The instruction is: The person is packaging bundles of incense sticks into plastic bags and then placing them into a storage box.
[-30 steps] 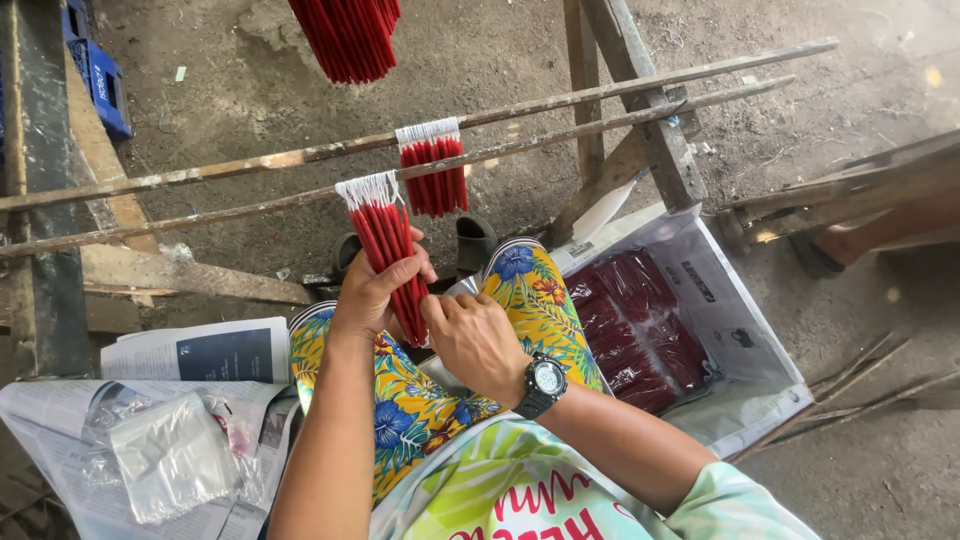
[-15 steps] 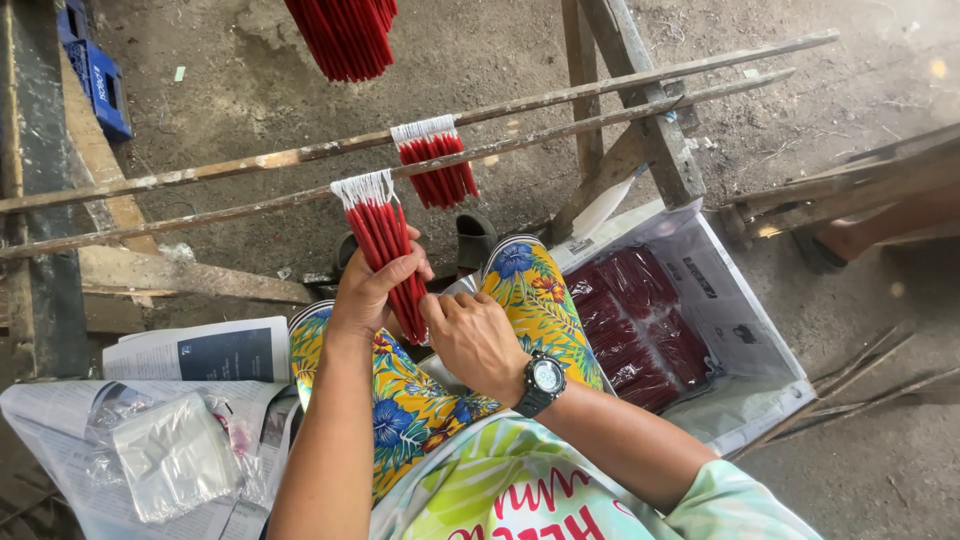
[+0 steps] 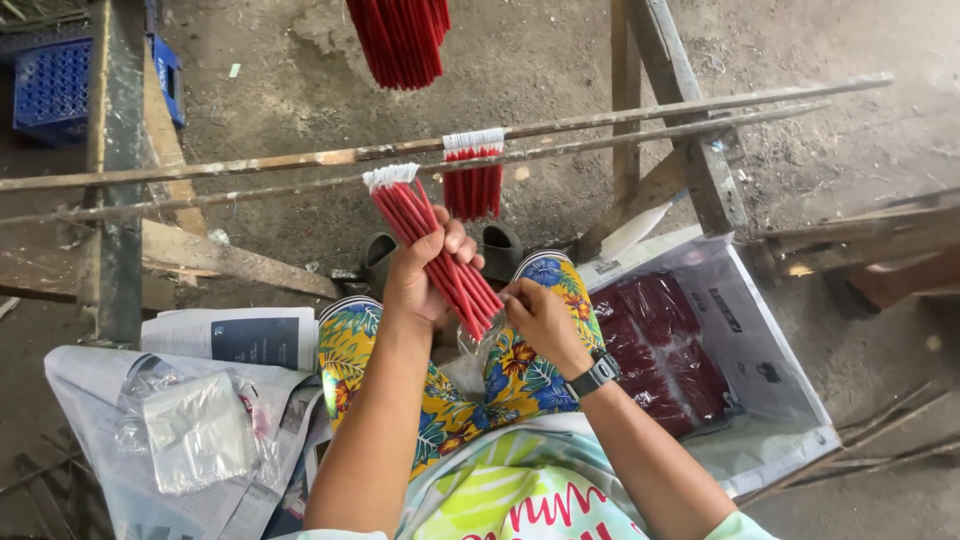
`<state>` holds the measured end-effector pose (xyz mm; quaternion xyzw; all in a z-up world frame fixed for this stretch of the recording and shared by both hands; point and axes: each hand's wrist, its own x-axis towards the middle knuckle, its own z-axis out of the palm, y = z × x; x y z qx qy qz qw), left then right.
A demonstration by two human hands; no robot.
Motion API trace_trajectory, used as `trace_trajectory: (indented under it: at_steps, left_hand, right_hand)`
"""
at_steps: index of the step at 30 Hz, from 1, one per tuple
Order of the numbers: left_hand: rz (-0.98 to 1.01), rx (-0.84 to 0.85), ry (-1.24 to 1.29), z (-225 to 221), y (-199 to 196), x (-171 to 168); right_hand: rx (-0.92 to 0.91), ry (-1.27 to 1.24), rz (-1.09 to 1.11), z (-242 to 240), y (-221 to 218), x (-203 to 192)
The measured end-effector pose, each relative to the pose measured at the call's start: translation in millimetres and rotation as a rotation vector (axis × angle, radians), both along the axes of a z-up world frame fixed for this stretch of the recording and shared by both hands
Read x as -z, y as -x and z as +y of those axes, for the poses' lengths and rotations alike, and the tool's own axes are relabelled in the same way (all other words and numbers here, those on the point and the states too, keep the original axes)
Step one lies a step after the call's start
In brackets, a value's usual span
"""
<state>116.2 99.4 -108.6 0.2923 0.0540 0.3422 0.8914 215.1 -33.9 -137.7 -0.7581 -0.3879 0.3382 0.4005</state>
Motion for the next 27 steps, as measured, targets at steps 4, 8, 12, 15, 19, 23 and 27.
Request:
trace_trajectory:
  at_steps: [4, 8, 12, 15, 19, 23, 27]
  left_hand:
    - [0.004, 0.016, 0.008, -10.1, -10.7, -2.1]
    - [0.117, -0.087, -0.071, -10.6, -10.1, 5.4]
    - [0.298, -0.286, -0.251, -2.2, -8.0, 17.9]
    - [0.400, -0.374, -0.356, -5.3, -10.0, 13.2]
    - [0.487, -0.461, -0.468, -8.4, -11.9, 15.1]
    - [0.496, -0.455, -0.528, -12.0, -1.5, 11.5]
    - [0.686, -0.293, -0.544, -12.7, 26.4, 12.9]
  right_hand:
    - [0.127, -0.150, 0.452, 8.4, 3.2, -5.9]
    - [0.114, -0.203, 0.541, 9.6, 1.4, -10.1]
    - [0.081, -0.188, 0.571, 4.2, 2.0, -17.8]
    - [0.080, -0.173, 0.632, 4.3, 3.4, -6.4]
    - [0.148, -0.155, 0.688, 9.4, 7.2, -3.2]
    - [0.207, -0.178, 0.744, 25.1, 5.4, -7.6]
    - [0.186, -0.259, 0.877, 35.7, -2.4, -3.6]
